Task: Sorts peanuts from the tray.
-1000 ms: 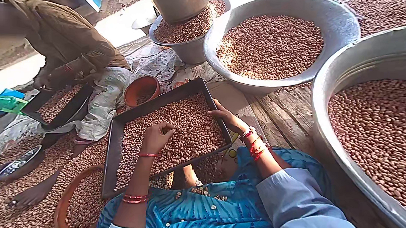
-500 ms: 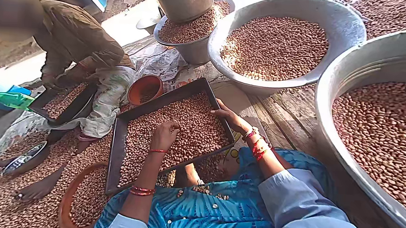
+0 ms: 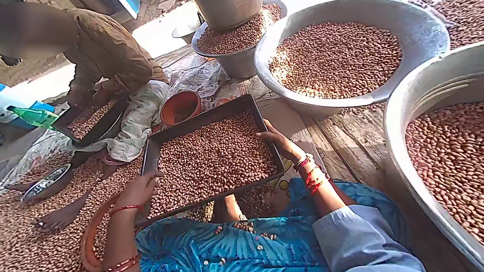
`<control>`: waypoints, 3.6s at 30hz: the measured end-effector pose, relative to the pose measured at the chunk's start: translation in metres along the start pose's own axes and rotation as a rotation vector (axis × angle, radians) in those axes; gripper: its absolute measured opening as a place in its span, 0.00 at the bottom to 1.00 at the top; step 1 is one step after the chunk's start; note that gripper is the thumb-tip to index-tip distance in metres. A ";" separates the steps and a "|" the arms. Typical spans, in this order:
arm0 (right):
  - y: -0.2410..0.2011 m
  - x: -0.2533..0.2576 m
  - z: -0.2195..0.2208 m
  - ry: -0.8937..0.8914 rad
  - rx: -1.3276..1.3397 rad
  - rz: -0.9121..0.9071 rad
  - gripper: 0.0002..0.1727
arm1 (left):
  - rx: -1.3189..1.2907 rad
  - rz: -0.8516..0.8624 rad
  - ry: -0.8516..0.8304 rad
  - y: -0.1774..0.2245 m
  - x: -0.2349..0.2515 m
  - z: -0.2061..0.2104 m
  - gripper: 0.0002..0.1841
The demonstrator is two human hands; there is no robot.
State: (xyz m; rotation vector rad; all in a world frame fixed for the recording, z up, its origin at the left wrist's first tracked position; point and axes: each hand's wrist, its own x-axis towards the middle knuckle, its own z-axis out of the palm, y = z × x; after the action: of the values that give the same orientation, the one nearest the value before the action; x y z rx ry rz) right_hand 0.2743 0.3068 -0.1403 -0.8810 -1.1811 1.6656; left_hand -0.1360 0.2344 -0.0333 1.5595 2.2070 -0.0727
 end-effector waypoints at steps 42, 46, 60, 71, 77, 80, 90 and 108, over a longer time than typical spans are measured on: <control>0.000 -0.002 -0.001 0.010 -0.023 -0.006 0.38 | 0.049 0.313 0.191 0.094 0.028 0.048 0.12; 0.000 -0.001 0.000 -0.002 -0.013 -0.003 0.38 | -0.033 0.368 0.177 0.088 0.034 0.050 0.10; 0.000 -0.001 -0.001 -0.007 -0.026 -0.018 0.36 | -0.059 0.257 0.230 0.063 -0.002 0.049 0.09; -0.001 -0.003 0.001 -0.003 -0.025 -0.014 0.37 | -0.764 0.395 0.130 0.035 0.012 0.052 0.09; 0.005 0.002 -0.004 -0.008 -0.061 -0.016 0.38 | -0.575 0.374 0.084 0.019 0.002 0.049 0.10; 0.005 0.000 -0.003 -0.009 -0.050 -0.017 0.38 | -0.129 0.306 0.177 0.034 -0.003 0.053 0.08; 0.003 -0.002 -0.001 -0.003 -0.047 -0.009 0.39 | -0.617 0.430 0.137 0.022 0.004 0.057 0.08; 0.003 -0.001 -0.001 0.000 -0.017 -0.027 0.37 | -0.761 0.785 -0.370 -0.004 -0.033 0.021 0.14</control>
State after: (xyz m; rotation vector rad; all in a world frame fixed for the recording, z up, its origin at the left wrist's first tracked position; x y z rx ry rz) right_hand 0.2751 0.3055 -0.1436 -0.8724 -1.2037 1.6359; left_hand -0.1239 0.1983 -0.0404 1.6317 1.0252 0.5883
